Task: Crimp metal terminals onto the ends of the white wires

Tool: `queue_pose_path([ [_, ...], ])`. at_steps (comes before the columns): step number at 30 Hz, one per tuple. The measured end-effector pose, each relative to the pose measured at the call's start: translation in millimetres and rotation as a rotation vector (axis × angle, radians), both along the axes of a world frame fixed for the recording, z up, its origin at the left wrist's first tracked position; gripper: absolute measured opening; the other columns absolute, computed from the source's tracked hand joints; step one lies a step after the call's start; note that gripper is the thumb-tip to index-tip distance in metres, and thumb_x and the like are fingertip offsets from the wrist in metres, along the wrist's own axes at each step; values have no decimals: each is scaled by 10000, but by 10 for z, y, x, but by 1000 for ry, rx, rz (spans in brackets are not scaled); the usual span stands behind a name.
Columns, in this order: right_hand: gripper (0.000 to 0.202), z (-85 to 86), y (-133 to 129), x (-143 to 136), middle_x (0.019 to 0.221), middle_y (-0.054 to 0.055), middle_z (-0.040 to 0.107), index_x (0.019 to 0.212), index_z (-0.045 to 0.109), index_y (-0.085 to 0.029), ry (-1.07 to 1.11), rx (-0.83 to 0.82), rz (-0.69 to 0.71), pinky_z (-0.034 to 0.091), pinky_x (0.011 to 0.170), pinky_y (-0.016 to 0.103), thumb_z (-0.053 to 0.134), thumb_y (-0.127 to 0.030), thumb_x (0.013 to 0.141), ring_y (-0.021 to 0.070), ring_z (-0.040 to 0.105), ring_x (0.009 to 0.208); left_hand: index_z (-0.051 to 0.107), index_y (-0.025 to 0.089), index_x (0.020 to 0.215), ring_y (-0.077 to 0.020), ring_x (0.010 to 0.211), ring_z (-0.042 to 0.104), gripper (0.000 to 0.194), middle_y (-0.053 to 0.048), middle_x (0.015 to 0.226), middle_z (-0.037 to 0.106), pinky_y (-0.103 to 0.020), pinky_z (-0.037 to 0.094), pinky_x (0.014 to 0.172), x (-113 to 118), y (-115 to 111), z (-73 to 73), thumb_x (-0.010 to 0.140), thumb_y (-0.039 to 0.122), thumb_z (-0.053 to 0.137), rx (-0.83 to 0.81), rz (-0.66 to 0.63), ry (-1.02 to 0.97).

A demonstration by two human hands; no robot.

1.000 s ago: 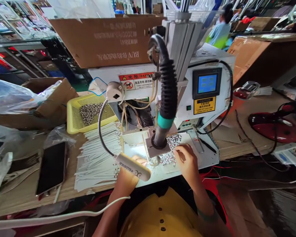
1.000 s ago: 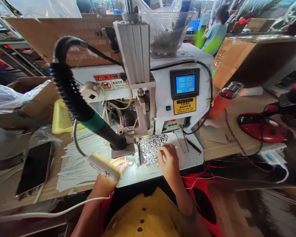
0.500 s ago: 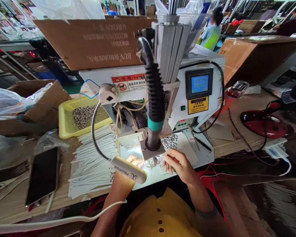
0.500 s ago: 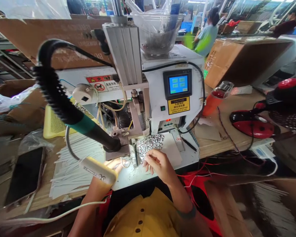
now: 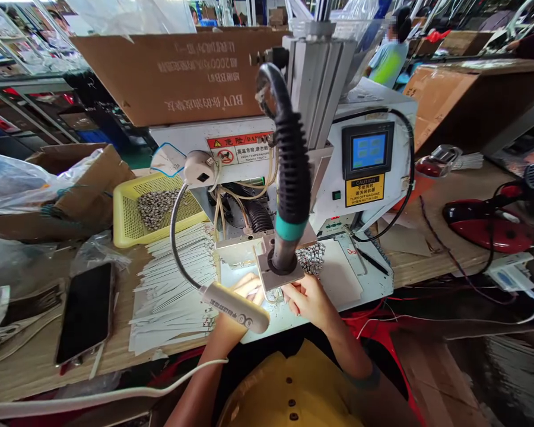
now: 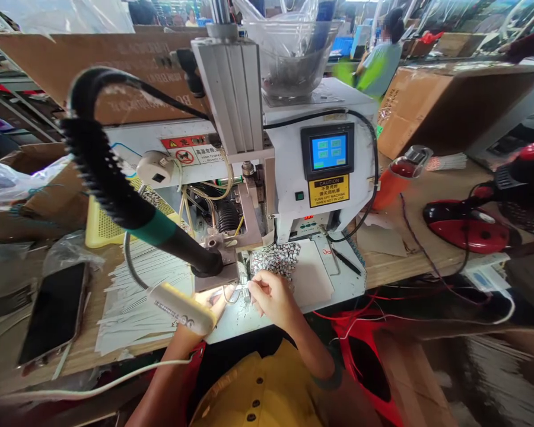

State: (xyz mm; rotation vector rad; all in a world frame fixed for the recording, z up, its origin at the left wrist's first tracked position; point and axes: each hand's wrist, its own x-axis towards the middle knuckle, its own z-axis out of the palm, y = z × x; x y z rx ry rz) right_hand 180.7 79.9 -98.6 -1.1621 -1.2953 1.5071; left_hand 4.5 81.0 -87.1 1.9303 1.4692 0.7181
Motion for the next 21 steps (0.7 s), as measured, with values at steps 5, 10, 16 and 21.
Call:
queue_pose_path([
  [5, 318, -35, 1, 4, 502, -65, 434, 625, 433, -196, -12, -3, 2, 278, 363, 206, 541, -377, 863, 46, 376, 354, 611, 213, 625, -169, 538, 543, 265, -9, 512, 543, -282, 490, 540, -19, -18, -87, 847, 294, 490, -44, 55, -23],
  [10, 277, -40, 1, 5, 501, -68, 420, 634, 428, -200, -23, 13, -9, 268, 359, 207, 527, -318, 865, 49, 366, 355, 526, 213, 561, -145, 567, 544, 272, -16, 607, 567, -255, 471, 529, 25, 4, -46, 825, 261, 483, -50, 44, -118],
  [16, 205, 1, 1, -3, 496, -65, 424, 661, 430, -207, -57, 39, -22, 272, 353, 208, 508, -254, 845, 57, 368, 352, 488, 212, 546, -117, 514, 443, 260, 12, 590, 460, -242, 425, 499, 50, 18, -5, 805, 231, 463, -5, 13, -170],
  [21, 194, 70, -8, -7, 477, -69, 408, 658, 417, -208, -150, 87, -40, 288, 373, 203, 511, -229, 826, 64, 366, 376, 434, 222, 515, -118, 481, 322, 295, 27, 549, 349, -253, 395, 476, 25, 12, -23, 807, 257, 463, 64, 5, -109],
])
